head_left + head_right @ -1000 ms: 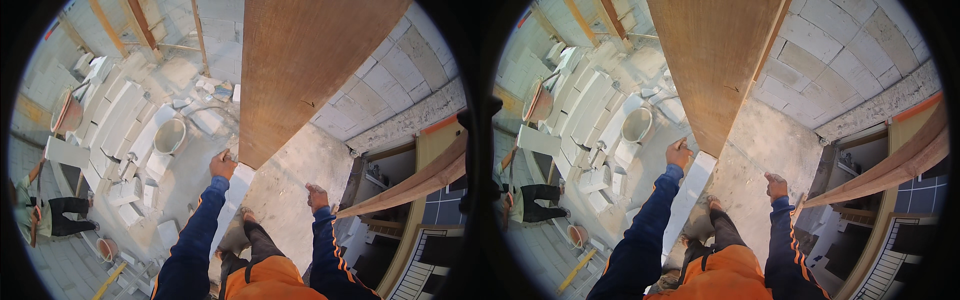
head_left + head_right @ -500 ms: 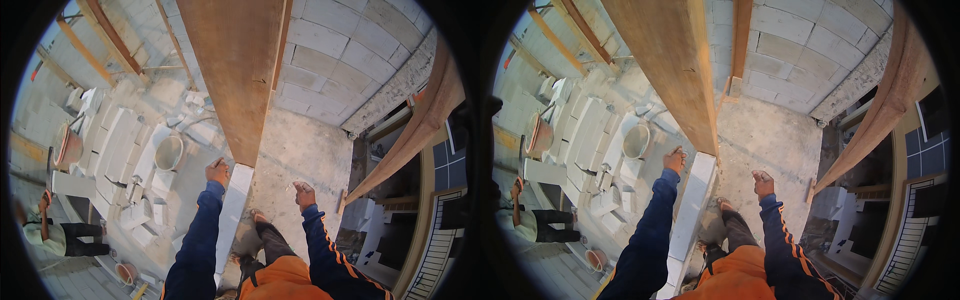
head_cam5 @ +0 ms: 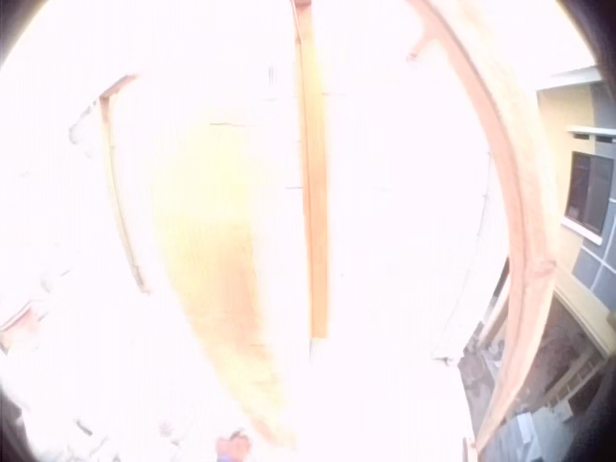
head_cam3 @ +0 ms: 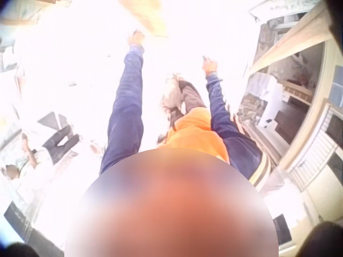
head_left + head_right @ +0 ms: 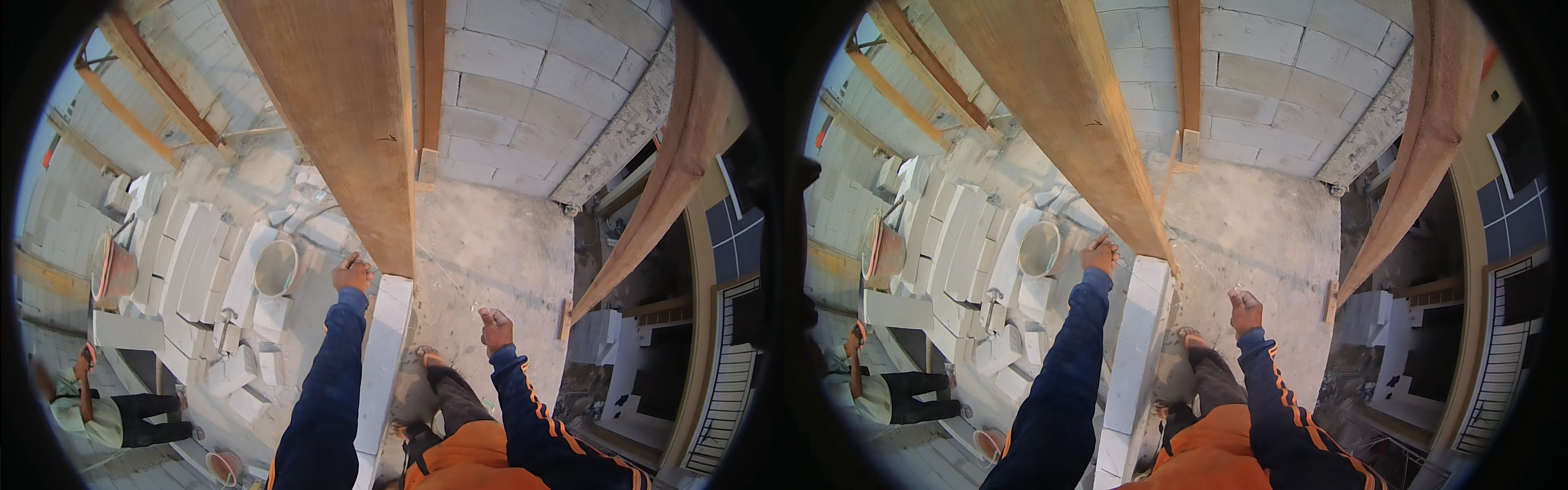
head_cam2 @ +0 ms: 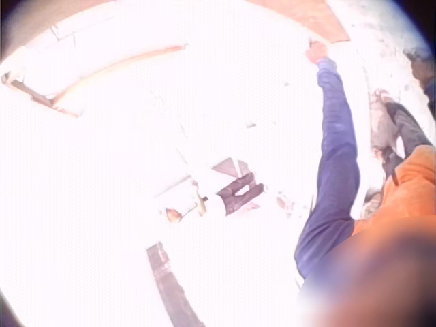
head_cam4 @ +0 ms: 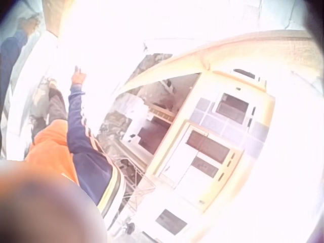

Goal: The person scoops mortar from a bucket with a trowel and applies it to a vertical wall surface. They smooth the mortar along the wall and repeatedly return to the bucket for more material.

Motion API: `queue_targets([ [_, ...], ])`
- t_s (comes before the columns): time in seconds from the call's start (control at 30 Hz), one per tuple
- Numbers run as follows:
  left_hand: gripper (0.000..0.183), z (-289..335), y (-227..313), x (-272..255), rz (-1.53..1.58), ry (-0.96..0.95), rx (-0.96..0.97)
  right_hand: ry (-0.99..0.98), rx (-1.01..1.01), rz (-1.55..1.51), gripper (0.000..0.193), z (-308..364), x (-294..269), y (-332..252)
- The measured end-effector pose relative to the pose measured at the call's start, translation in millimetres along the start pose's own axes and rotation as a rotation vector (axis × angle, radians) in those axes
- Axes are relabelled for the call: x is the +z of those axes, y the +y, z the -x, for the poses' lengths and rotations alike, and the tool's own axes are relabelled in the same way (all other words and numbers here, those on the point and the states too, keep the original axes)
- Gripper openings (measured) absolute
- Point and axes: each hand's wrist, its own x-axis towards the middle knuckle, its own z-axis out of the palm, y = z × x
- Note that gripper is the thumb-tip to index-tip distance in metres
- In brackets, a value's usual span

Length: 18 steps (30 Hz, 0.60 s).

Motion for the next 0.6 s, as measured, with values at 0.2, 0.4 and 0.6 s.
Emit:
queue_targets([
  [0.2,0.029,-5,8,12,-0.054,-0.036,0.034,0.117,0.009,0.056,0.017,-7,-20,9],
  [0.4,0.031,39,-11,22,-0.060,-0.020,-0.030,-0.094,0.116,-0.034,0.019,25,-7,27],
  [0.6,0.038,50,-9,30,0.022,0.001,0.010,-0.302,0.150,-0.169,0.015,67,28,45],
])
